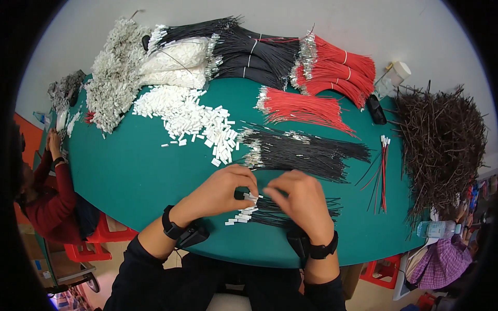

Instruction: The person picks up a white connector and a black wire, inserts the wire into the connector, and places the assembled unit on the table, repeating this process multiple times.

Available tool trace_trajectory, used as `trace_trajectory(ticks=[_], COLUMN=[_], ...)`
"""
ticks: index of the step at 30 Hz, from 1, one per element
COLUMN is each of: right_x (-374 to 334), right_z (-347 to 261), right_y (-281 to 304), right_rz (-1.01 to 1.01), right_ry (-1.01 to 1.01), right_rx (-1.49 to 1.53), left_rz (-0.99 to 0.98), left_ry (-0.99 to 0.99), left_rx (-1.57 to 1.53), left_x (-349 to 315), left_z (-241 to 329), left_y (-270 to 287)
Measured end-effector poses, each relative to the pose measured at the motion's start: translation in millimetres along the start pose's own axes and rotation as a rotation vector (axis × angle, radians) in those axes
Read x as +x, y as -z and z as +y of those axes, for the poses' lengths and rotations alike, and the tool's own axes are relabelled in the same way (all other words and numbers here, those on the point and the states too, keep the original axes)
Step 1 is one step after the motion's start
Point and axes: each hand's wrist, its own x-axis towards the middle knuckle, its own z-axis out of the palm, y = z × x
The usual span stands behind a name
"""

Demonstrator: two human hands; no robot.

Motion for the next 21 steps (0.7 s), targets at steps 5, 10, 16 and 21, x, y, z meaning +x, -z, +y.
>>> trace_trajectory(ticks=[5,10,16,21], right_x=[11,12,15,14], right_z=[16,24,22,16], right_y=[-10,-16,-14,-16], right_rz=[0.202,0.208,0.273,0.304], right_ry=[-0.202,-0.187,-0.054,0.019], right_rx=[-0.068,-0.180,-0.118,0.052], left_rz=[0.143,0.387,0.396,0.395], left_ry=[0.251,0.089,0.014,-0.009], left_rx=[0.140,0.465,0.604,0.651], left_x=[3,10,22,26], left_z=[-10,-33,-41,-46], left_y=[26,22,16,14])
